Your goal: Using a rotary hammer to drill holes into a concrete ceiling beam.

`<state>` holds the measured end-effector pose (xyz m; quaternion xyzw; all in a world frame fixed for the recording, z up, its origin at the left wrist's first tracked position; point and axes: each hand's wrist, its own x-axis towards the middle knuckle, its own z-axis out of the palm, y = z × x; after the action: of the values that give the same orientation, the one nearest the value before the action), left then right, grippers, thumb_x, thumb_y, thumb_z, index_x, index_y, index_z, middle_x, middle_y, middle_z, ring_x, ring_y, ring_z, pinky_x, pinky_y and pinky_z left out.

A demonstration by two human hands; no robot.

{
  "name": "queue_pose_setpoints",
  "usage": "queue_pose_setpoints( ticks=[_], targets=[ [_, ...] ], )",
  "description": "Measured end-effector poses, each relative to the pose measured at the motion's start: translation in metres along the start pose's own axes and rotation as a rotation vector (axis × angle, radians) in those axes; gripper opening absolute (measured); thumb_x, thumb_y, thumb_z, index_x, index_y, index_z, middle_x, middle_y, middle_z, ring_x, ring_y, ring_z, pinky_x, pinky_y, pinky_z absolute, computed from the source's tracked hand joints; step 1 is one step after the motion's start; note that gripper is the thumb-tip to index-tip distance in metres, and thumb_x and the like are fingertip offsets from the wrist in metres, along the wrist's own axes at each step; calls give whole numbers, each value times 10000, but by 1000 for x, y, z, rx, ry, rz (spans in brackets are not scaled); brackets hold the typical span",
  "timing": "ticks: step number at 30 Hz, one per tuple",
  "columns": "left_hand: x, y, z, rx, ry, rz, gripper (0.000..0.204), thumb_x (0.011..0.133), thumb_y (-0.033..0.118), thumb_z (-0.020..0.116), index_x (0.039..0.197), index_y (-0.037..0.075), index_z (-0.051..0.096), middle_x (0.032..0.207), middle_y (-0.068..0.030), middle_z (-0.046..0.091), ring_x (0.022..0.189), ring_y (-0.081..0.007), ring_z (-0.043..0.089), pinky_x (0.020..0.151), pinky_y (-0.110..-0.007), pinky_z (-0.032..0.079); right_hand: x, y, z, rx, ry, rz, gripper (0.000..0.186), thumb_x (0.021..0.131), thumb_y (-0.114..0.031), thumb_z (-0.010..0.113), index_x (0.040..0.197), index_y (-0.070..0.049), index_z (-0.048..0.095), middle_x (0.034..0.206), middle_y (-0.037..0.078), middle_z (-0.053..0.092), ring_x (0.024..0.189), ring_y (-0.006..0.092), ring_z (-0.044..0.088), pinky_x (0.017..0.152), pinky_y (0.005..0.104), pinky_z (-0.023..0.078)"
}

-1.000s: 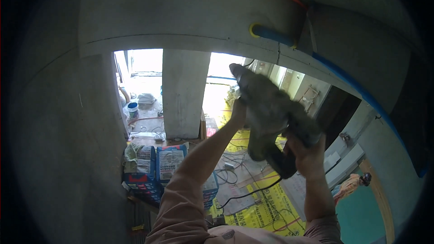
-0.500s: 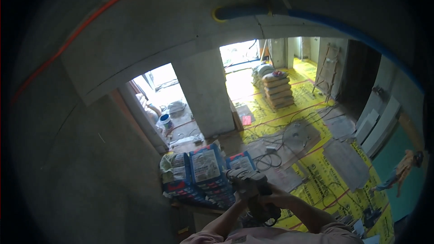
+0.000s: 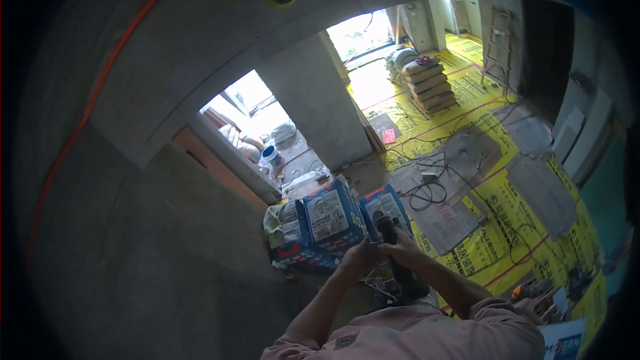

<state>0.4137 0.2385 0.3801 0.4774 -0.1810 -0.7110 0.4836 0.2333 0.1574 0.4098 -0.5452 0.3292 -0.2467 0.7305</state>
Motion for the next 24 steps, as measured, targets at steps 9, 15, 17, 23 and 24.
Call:
queue_pose_setpoints(
  ticks=[9, 15, 17, 23, 24],
  targets=[
    [22, 7, 70, -381, -102, -162, 467, 920, 529, 580, 1108, 103, 608, 966, -98, 655, 966, -284, 641, 890, -466, 501, 8, 35, -13, -101, -117, 6, 753, 897, -567, 611, 1320, 39, 469, 1210, 181, 598, 1135, 240, 571, 947, 355, 451],
    [23, 9, 47, -495, 59, -71, 351, 887, 388, 665, 1026, 73, 600, 897, -111, 640, 831, -283, 658, 828, -458, 531, -5, 3, -7, -129, -291, -109, 625, 976, -457, 550, 1391, -2, 444, 1237, 160, 584, 1138, 230, 573, 977, 347, 451],
    [1, 25, 40, -388, 118, 35, 273, 861, 290, 712, 971, 69, 596, 833, -82, 627, 724, -241, 642, 723, -393, 549, -19, -27, -12, 5, -474, 42, 599, 987, -415, 548, 1403, 1, 438, 1164, 140, 623, 1049, 198, 622, 924, 338, 493],
    [-72, 89, 62, 129, 402, 546, 239, 712, 11, 677, 928, 40, 578, 721, -33, 571, 559, -153, 561, 517, -291, 458, 66, 28, -19, -188, -247, 228, 487, 895, -234, 682, 1302, -23, 521, 1004, 81, 658, 889, 160, 644, 773, 319, 530],
    [-87, 102, 61, 210, 421, 601, 241, 710, 6, 664, 932, 37, 578, 722, -31, 568, 577, -146, 567, 533, -282, 462, 84, 42, -4, -169, -374, 261, 460, 877, -194, 706, 1270, -17, 546, 943, 61, 650, 882, 124, 623, 709, 317, 533]
  ],
)
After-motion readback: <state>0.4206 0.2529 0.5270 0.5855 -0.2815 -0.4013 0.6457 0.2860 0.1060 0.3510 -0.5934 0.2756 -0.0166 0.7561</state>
